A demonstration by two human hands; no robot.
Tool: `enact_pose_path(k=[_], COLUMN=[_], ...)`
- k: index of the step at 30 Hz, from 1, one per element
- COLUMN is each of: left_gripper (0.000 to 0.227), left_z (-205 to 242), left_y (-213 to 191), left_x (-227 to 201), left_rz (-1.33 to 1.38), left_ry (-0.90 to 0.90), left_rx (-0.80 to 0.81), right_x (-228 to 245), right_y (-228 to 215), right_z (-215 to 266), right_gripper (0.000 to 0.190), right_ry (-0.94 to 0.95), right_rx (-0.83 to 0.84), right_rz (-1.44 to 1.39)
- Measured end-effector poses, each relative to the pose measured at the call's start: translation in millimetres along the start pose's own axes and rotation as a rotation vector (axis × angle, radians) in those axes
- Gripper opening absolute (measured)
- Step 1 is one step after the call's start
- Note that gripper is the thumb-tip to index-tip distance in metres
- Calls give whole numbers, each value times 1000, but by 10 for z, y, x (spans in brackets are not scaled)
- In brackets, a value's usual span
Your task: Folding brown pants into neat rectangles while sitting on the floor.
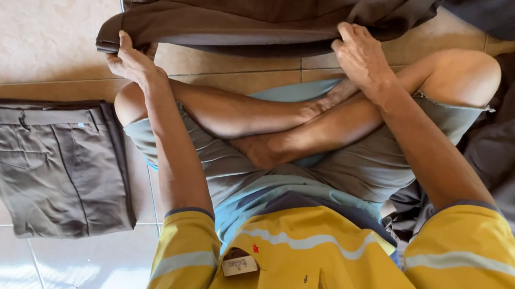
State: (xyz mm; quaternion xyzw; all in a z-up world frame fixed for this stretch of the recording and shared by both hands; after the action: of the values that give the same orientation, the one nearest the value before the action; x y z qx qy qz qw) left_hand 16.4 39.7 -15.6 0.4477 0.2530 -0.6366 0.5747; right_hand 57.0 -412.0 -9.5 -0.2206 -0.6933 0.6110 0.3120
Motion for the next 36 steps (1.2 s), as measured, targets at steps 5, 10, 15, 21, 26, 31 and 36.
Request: enact_pose_path(k=[5, 10, 15, 21, 26, 31, 36], left_gripper=[31, 41, 117, 103, 27, 43, 57], left_z=[-116, -707, -20, 2248, 2228, 1878, 1327], left_y=[-37, -150, 14, 854, 1322, 1489, 1439], left_x=[23, 364, 378, 638, 532, -254, -1160], left_rz=[28, -424, -1400, -875, -779, -848, -744], left_ry=[41, 290, 855, 999, 1167, 1510, 1393], left_rx=[-37, 4, -245, 974, 1056, 843, 608], right_x=[32, -89, 55, 359, 358, 40, -397], right_y=[-780, -736, -920, -1085, -1208, -966, -756], right_z=[2, -40, -271, -562, -639, -889, -1012], right_gripper=[11, 17, 13, 15, 21, 25, 18], right_ry=[28, 67, 44, 12, 27, -34, 20], right_rx=[-498, -530, -581, -567, -615, -392, -133], right_rz=[237, 240, 184, 200, 228, 81, 35])
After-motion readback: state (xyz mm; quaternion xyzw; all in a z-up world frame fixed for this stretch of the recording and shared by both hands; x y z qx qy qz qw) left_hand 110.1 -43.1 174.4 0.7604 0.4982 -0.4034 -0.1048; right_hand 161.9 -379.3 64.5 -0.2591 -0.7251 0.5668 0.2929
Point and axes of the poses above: each hand's wrist, its own z-axis away from the middle knuckle, its own y-axis out of the palm, x = y × z, the point moved 4 cm from there along -z, towards the middle knuckle, and after that the axes turned 4 degrees about -y, right-handed, at the moved point
